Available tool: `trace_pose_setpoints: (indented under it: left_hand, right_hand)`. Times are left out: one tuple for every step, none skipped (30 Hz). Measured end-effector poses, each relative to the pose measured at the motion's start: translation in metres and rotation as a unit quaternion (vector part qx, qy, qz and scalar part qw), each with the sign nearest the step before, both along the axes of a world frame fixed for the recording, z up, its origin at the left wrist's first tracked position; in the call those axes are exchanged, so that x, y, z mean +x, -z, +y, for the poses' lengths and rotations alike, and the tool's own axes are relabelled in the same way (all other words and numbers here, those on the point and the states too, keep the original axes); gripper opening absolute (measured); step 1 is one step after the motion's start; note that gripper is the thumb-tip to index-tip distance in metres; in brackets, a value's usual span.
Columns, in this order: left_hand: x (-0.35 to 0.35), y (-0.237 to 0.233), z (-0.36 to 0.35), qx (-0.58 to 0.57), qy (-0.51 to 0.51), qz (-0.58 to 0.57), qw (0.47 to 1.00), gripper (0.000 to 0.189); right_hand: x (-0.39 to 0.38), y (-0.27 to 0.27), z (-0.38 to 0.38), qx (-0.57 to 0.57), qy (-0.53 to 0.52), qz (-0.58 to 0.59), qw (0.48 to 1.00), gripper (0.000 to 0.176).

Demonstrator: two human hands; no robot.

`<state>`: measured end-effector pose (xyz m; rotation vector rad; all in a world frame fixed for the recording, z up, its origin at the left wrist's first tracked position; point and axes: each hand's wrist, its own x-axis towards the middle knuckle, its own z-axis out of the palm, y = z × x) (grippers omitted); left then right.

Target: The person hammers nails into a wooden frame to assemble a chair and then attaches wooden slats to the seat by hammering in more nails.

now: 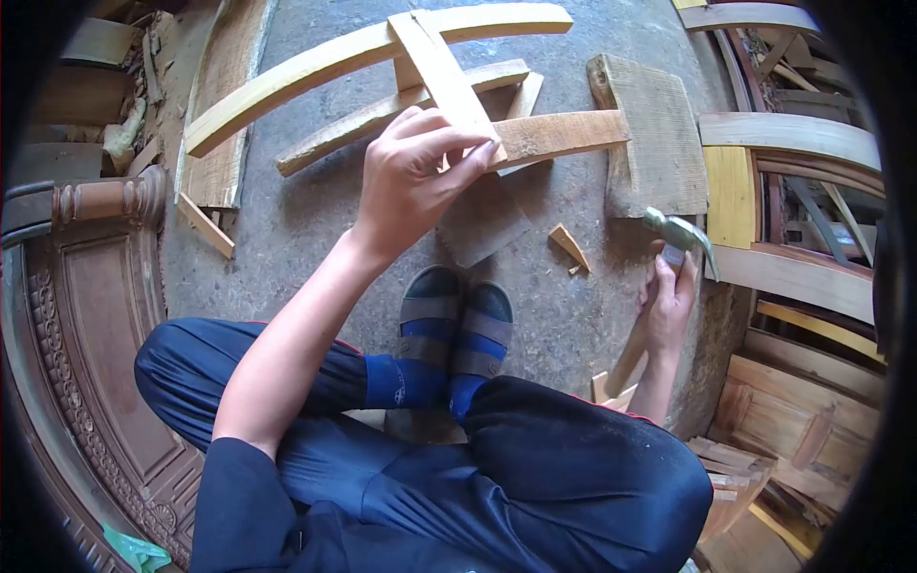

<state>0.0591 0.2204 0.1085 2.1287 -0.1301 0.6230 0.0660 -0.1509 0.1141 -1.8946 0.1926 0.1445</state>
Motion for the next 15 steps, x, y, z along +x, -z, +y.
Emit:
trace_pose_setpoints:
  left_hand:
    - [0.001, -0.001, 0.000, 0.005, 0.001, -0.005, 1.000, 0.012]
    - [0.001, 0.000, 0.001, 0.012, 0.000, -0.009, 1.000, 0.012]
    - [0.000, 0.001, 0.001, 0.019, -0.001, -0.012, 1.000, 0.012]
    - [-0.001, 0.002, 0.001, 0.009, 0.000, -0.013, 1.000, 0.012]
    - [-0.001, 0.003, 0.000, 0.000, 0.000, -0.013, 1.000, 0.012]
    - [-0.001, 0.003, -0.001, -0.010, 0.001, -0.012, 1.000, 0.013]
    - [-0.002, 0.003, -0.002, -0.018, 0.000, -0.013, 1.000, 0.013]
    - [-0.002, 0.003, -0.003, -0.026, 0.000, -0.013, 1.000, 0.013]
    - [-0.003, 0.002, -0.004, -0.035, 0.000, -0.014, 0.999, 0.013]
    - [-0.003, 0.003, -0.004, -0.021, -0.001, -0.015, 1.000, 0.013]
    - [-0.004, 0.005, -0.003, -0.007, -0.003, -0.016, 1.000, 0.013]
    - [-0.003, 0.005, -0.002, 0.008, -0.005, -0.018, 1.000, 0.013]
    - [-0.003, 0.005, -0.002, -0.006, -0.003, -0.019, 1.000, 0.013]
    - [-0.003, 0.005, -0.003, -0.019, -0.002, -0.019, 1.000, 0.013]
    - [-0.004, 0.006, -0.004, -0.033, -0.002, -0.017, 0.999, 0.013]
  right_hand:
    - [0.003, -0.022, 0.018, -0.028, -0.024, -0.026, 0.999, 0.027]
    - [0.005, -0.039, 0.029, -0.045, -0.047, -0.033, 0.997, 0.027]
    - [0.006, -0.052, 0.039, -0.062, -0.070, -0.039, 0.995, 0.028]
    - [0.008, -0.064, 0.048, -0.078, -0.093, -0.045, 0.992, 0.029]
    - [0.009, -0.075, 0.057, -0.096, -0.133, -0.066, 0.984, 0.029]
    - [0.010, -0.084, 0.066, -0.113, -0.172, -0.088, 0.975, 0.029]
    - [0.012, -0.092, 0.073, -0.130, -0.211, -0.108, 0.963, 0.030]
    - [0.015, -0.097, 0.079, -0.165, -0.255, -0.147, 0.941, 0.031]
    - [0.018, -0.102, 0.090, -0.171, -0.280, -0.163, 0.930, 0.030]
    - [0.021, -0.108, 0.103, -0.177, -0.305, -0.180, 0.918, 0.029]
    - [0.024, -0.109, 0.114, -0.182, -0.329, -0.197, 0.905, 0.028]
    - [0.028, -0.106, 0.121, -0.200, -0.337, -0.236, 0.889, 0.026]
    - [0.031, -0.106, 0.127, -0.205, -0.340, -0.252, 0.883, 0.026]
    - [0.033, -0.105, 0.132, -0.208, -0.343, -0.268, 0.876, 0.026]
    - [0.034, -0.105, 0.135, -0.211, -0.348, -0.281, 0.869, 0.027]
